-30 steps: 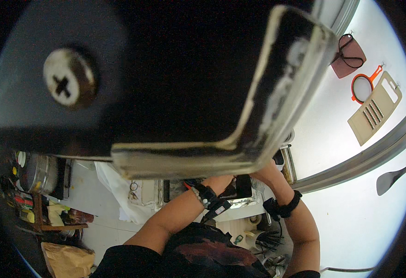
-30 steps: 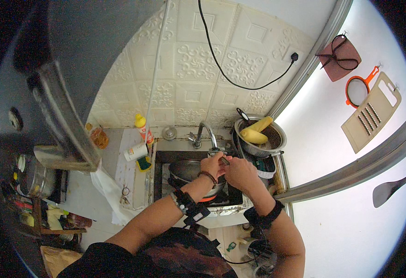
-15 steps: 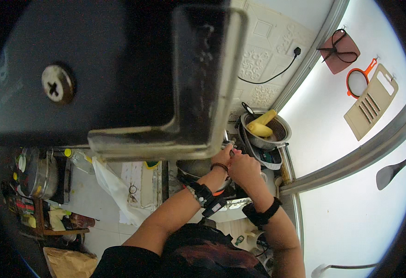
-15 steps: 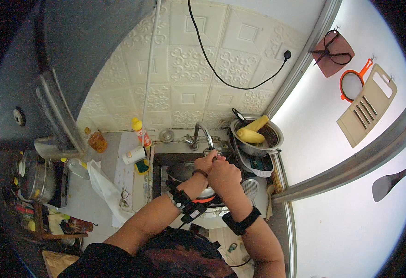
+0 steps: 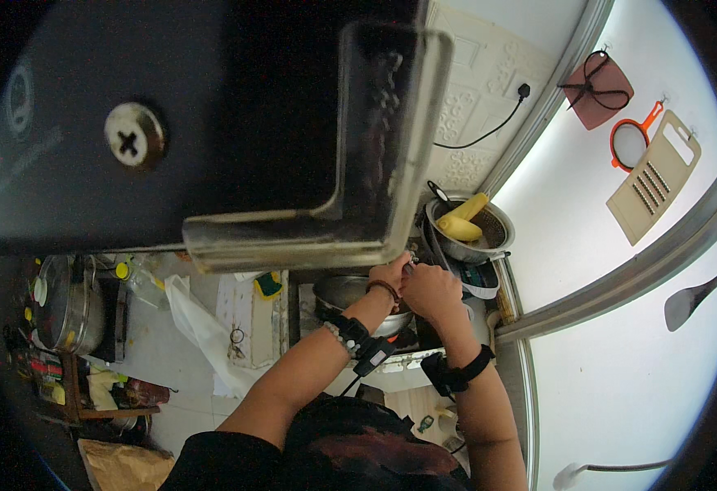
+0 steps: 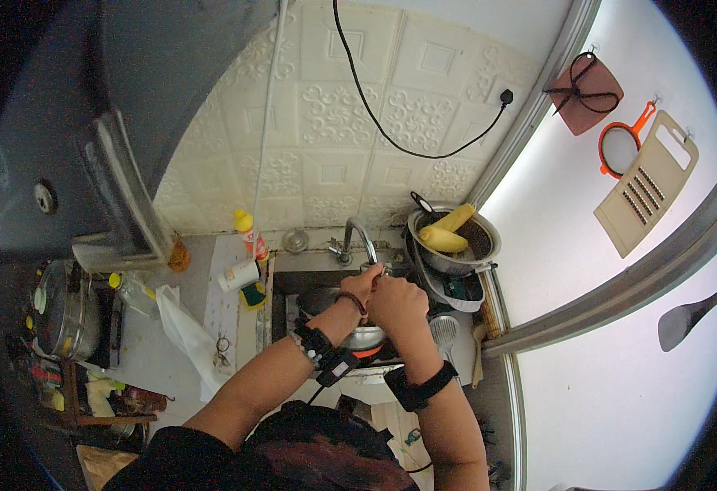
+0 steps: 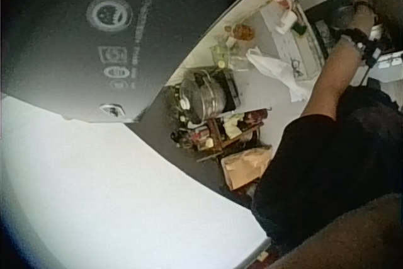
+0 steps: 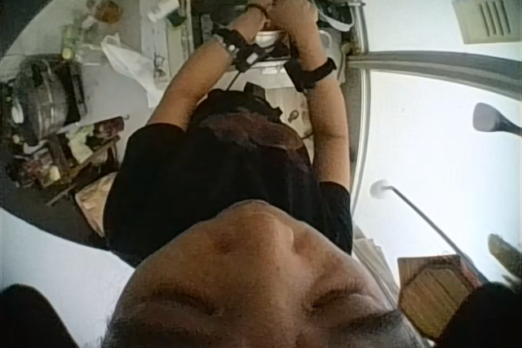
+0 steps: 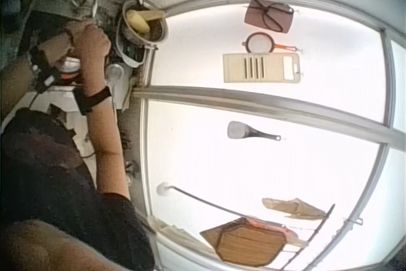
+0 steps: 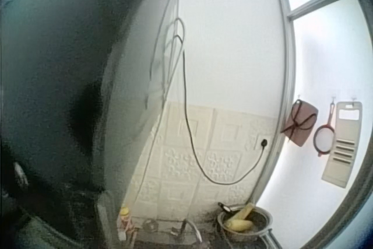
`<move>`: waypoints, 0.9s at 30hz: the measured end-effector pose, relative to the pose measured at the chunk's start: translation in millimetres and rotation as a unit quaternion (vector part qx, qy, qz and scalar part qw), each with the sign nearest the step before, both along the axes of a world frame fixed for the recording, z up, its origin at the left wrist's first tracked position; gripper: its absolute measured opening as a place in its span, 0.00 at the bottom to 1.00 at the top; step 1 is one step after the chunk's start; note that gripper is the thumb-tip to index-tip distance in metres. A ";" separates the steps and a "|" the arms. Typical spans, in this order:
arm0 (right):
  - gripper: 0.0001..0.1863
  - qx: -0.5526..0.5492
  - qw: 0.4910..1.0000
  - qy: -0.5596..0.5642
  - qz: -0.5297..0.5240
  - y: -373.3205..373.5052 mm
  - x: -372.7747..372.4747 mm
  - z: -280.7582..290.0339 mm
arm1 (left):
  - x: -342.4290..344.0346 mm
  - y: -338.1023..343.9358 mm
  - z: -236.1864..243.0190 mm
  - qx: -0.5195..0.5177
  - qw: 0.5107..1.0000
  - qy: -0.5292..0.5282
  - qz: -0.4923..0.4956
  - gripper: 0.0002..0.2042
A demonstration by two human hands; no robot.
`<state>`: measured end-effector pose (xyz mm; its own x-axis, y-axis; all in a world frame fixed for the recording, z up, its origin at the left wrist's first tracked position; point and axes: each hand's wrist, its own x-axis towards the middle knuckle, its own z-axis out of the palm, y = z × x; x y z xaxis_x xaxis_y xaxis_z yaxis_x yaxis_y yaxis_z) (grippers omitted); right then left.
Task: Installing a water filter on a kitchen faucet using a wrench.
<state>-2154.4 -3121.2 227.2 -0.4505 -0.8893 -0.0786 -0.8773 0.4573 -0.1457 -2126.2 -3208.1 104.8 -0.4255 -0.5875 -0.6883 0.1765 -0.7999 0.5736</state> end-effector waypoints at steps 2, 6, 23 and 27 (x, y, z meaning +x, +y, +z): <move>0.12 0.008 1.000 -0.007 0.009 -1.7 -5.4 6.2 | 3.9 1.3 4.3 0.025 0.998 0.052 0.004 0.10; 0.15 0.074 0.997 -0.007 0.029 -4.8 -8.8 15.0 | 10.1 9.3 22.1 0.034 0.997 0.073 0.008 0.09; 0.09 -0.003 0.998 0.027 0.058 9.3 -23.2 -9.6 | 37.4 -14.2 -17.4 0.078 0.993 0.027 -0.087 0.35; 0.09 0.035 0.998 0.015 0.047 7.0 -23.6 -2.3 | 34.3 -39.4 -29.2 0.009 0.976 0.115 -0.186 0.24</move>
<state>-2177.9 -3114.2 224.9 -0.3677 -0.9208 -0.1303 -0.9205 0.3802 -0.0898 -2092.0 -3247.5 75.6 -0.7507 -0.3516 -0.5593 -0.0058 -0.8431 0.5377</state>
